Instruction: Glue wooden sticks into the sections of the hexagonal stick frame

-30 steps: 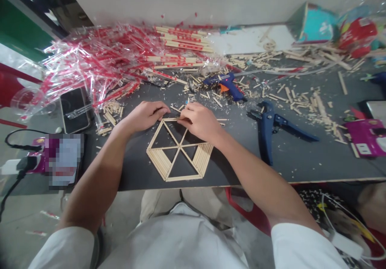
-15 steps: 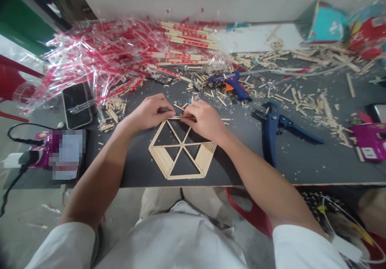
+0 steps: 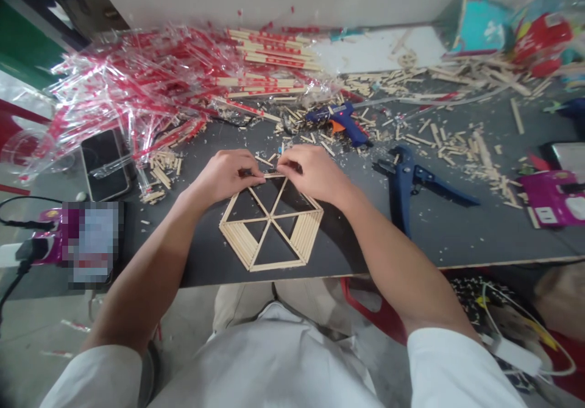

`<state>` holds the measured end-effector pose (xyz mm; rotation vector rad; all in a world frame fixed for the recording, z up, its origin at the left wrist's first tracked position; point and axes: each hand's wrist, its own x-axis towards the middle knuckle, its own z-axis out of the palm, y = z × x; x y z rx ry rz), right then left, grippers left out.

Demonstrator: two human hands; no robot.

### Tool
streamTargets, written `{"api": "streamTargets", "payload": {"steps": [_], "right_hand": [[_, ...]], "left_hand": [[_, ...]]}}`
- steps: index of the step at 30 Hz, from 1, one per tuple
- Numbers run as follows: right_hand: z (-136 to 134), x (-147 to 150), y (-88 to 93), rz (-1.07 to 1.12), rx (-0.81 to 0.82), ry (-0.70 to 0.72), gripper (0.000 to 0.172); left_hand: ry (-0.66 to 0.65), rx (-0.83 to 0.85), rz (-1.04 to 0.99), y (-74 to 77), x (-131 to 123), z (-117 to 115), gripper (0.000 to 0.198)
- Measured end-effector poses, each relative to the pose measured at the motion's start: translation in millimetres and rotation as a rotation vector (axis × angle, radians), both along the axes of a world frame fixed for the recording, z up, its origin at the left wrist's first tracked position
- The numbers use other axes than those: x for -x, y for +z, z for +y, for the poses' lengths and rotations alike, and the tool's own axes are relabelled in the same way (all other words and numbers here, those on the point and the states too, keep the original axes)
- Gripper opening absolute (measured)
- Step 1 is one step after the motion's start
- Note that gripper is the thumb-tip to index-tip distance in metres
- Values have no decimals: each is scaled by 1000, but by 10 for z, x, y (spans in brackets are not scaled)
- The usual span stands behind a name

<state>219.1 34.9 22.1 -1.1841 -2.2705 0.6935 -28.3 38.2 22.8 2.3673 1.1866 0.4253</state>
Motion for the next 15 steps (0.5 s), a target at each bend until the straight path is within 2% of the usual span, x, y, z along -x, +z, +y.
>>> {"api": "streamTargets", "payload": {"steps": [3, 6, 15], "right_hand": [[49, -167, 132, -50, 176, 3, 16], [100, -286, 167, -85, 285, 22, 18], [76, -212, 163, -107, 282, -9, 13]], "left_hand": [[10, 23, -14, 0, 0, -1, 12], [17, 29, -24, -5, 0, 3, 12], [19, 39, -95, -62, 18, 40, 13]]}}
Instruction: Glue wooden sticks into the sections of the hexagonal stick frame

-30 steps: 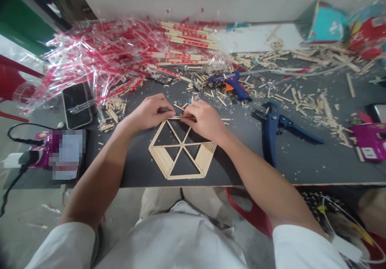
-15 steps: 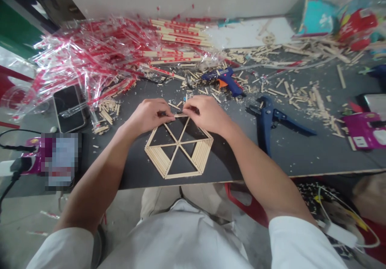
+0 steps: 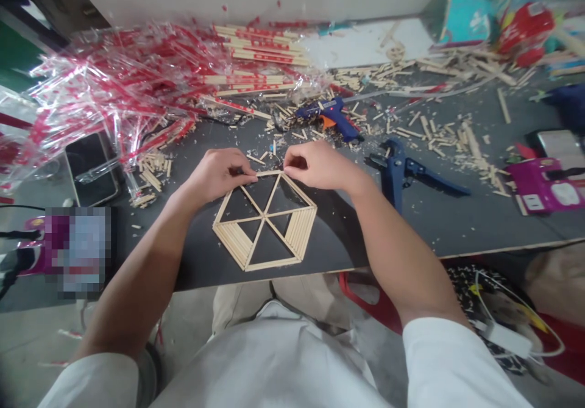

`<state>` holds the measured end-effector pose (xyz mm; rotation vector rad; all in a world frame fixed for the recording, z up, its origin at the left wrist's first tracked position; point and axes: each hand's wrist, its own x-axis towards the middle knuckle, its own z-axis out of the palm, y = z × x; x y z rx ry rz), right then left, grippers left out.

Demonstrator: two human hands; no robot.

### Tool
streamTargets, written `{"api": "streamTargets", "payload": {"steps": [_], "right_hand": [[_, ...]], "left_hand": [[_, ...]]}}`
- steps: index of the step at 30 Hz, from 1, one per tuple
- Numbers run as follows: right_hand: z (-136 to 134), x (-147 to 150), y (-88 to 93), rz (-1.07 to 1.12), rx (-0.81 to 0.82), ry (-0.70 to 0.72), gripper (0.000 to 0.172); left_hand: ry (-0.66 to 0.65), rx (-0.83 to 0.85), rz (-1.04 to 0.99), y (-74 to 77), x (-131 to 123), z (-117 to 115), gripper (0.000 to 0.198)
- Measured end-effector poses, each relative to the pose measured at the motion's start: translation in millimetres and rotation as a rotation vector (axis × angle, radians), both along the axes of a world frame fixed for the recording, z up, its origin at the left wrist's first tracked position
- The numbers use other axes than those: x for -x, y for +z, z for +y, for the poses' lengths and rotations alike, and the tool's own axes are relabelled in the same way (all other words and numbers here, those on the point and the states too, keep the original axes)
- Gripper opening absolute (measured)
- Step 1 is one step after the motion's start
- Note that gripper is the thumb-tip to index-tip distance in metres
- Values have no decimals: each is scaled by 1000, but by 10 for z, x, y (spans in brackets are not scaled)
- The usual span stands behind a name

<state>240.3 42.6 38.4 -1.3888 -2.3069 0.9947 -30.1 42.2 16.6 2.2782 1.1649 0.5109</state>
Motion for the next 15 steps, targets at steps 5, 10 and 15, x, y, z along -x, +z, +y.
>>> {"api": "streamTargets", "payload": {"steps": [5, 10, 15], "right_hand": [[-25, 45, -3, 16, -19, -29, 10], [-31, 49, -8, 22, -29, -18, 10], [-48, 90, -14, 14, -63, -19, 8]], "left_hand": [[32, 23, -16, -8, 4, -12, 9], [46, 43, -31, 2, -2, -11, 8], [68, 53, -27, 4, -6, -11, 10]]}}
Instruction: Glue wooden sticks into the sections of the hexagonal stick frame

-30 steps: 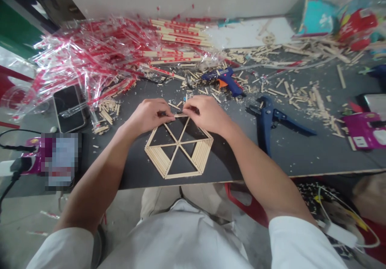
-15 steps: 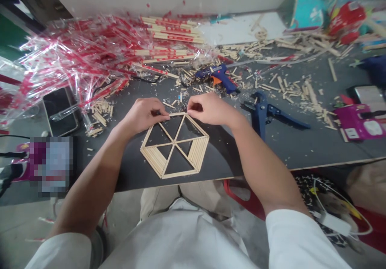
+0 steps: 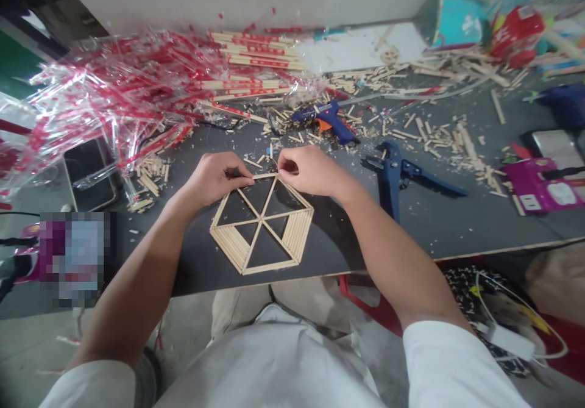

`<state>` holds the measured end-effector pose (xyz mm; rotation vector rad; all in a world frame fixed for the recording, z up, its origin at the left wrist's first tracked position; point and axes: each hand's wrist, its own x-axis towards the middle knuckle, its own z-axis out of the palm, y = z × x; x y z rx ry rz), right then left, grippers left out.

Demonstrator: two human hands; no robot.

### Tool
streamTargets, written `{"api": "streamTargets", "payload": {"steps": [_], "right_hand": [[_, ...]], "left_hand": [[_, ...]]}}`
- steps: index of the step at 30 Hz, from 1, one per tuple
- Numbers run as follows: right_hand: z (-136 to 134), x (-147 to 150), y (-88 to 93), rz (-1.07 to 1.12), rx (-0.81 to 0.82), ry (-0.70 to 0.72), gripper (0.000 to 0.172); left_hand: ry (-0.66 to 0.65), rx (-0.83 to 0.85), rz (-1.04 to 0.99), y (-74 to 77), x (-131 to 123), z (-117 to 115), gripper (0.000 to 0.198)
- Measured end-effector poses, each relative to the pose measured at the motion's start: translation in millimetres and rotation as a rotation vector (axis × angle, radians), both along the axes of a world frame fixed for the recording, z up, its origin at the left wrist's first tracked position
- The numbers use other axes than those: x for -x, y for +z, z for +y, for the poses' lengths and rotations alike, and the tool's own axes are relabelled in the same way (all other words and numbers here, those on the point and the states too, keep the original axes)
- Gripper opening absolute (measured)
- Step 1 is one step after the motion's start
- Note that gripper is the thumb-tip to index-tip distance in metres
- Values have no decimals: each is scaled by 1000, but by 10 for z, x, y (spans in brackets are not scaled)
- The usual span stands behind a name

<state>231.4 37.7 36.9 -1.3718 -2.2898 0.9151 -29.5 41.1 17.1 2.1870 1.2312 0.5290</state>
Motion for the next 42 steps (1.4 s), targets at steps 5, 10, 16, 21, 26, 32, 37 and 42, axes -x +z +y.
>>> {"api": "streamTargets", "payload": {"steps": [5, 10, 16, 21, 26, 32, 37, 42], "right_hand": [[-34, 66, -16, -12, -20, -63, 3], [-35, 77, -29, 28, 31, -88, 2], [-43, 78, -13, 30, 31, -82, 3], [-59, 89, -33, 26, -44, -39, 5], [-56, 88, -67, 40, -49, -37, 6], [-20, 105, -53, 49, -58, -44, 6], [-41, 185, -39, -6, -90, -141, 7], [-165, 302, -152, 0, -129, -357, 5]], "left_hand": [[11, 3, 0, 4, -11, -5, 8], [3, 0, -21, 9, -13, -7, 11], [-6, -11, -10, 3, -14, -6, 13], [-9, -17, -1, 17, -23, -7, 11], [5, -5, 7, 17, -17, -3, 11], [31, -2, 4, 33, -6, 4, 9], [53, -2, 22, 31, 7, 15, 7], [67, -11, 44, 27, -3, 15, 7]]}}
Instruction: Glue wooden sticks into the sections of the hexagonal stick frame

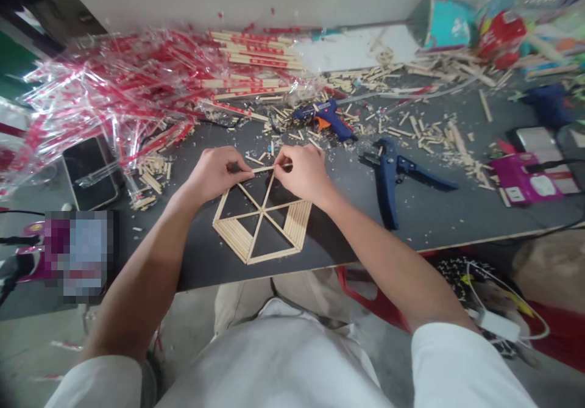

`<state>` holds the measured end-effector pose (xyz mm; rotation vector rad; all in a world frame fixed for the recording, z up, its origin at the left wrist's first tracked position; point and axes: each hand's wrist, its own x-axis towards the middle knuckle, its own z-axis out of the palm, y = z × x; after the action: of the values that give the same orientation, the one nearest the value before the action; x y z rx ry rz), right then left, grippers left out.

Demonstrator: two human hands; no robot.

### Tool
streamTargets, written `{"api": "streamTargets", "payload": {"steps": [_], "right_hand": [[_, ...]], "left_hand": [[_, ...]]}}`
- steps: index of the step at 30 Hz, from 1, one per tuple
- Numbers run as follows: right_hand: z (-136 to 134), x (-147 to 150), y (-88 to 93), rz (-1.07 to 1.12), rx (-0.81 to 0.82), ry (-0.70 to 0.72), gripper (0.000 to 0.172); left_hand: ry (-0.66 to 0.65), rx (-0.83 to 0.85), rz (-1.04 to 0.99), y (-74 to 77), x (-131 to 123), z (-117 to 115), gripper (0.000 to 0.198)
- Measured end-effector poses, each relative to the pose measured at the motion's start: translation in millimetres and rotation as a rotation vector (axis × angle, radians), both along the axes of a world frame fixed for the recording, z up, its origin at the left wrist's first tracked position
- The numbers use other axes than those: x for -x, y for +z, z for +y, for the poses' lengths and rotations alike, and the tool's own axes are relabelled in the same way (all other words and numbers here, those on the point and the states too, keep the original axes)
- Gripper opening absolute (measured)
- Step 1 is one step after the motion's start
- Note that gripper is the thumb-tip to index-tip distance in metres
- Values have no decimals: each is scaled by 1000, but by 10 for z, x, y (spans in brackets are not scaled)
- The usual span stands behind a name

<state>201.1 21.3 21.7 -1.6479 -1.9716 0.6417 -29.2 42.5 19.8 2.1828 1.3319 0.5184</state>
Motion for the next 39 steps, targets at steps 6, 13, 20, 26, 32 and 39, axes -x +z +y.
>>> {"api": "streamTargets", "payload": {"steps": [6, 13, 20, 26, 32, 39], "right_hand": [[-34, 8, -79, 95, 14, -57, 6], [-46, 8, -127, 94, -68, -72, 5], [-57, 14, -194, 110, -105, -73, 7], [-57, 3, -203, 115, -75, -62, 6], [-63, 0, -172, 122, -44, -52, 8], [-69, 17, -123, 112, -26, -56, 9]], "left_hand": [[7, 8, -23, -2, -6, -4, 5], [0, -3, -21, -20, 7, 4, 6], [-6, -9, -70, -20, 3, 12, 9], [164, 70, -232, 27, 81, 76, 18], [256, 7, -367, -48, 128, 152, 20], [84, -95, -43, 58, 14, 5, 19]]}}
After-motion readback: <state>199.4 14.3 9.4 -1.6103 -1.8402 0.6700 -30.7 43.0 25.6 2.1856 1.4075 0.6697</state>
